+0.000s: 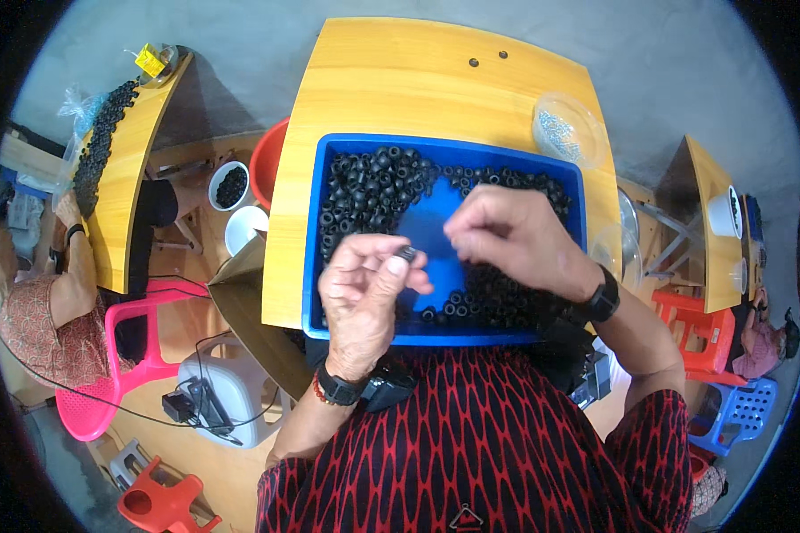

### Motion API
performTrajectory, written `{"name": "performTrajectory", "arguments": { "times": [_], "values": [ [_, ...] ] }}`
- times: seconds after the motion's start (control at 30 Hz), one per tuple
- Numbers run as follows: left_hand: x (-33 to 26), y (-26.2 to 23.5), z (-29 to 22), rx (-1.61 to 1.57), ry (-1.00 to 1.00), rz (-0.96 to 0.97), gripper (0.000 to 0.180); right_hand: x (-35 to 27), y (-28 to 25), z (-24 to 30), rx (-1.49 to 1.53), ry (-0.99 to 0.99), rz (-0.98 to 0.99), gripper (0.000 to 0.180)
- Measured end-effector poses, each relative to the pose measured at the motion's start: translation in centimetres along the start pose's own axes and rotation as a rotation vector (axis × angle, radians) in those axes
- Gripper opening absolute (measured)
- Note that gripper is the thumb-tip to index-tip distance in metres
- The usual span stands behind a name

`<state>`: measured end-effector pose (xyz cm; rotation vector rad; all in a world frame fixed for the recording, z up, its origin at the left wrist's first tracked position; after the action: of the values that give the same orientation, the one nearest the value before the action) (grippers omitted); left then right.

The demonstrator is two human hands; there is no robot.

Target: The person picks up a small metal pin from a plastic container and inserts it into a black rubber ring held in the other hand, then places the assembled component back into the blue tray.

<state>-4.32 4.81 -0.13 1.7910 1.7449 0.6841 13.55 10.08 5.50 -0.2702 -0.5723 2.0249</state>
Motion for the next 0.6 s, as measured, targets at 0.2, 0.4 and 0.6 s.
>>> {"name": "performTrajectory", "arguments": {
  "times": [0.2, 0.4, 0.6],
  "values": [
    [-0.5, -1.9, -3.8, 0.097, 0.361, -0.21, 0.019, 2.0, -0.1, -2.7, -0.186, 0.086, -0.069, 0.016],
    [-1.0, -3.1, -3.5, 0.175, 0.369, -0.275, 0.021, 4.5, 0.9, -3.9, -0.439, -0.066, -0.041, 0.015],
    [-0.6, -3.2, -3.3, 0.193, 0.313, -0.266, 0.021, 5.2, 1.9, -4.8, -0.544, -0.17, 0.005, 0.011]
  ]
}}
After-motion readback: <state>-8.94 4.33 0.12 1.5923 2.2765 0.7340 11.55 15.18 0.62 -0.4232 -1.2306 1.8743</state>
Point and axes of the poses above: each hand's wrist, its own x-axis towards the middle knuckle, its own y-axis out of the palm, z = x × y, the point moved 5 cm from there along x, towards the middle knuckle, and after that the axes turned 8 degrees about -x, right-handed, at the moved point
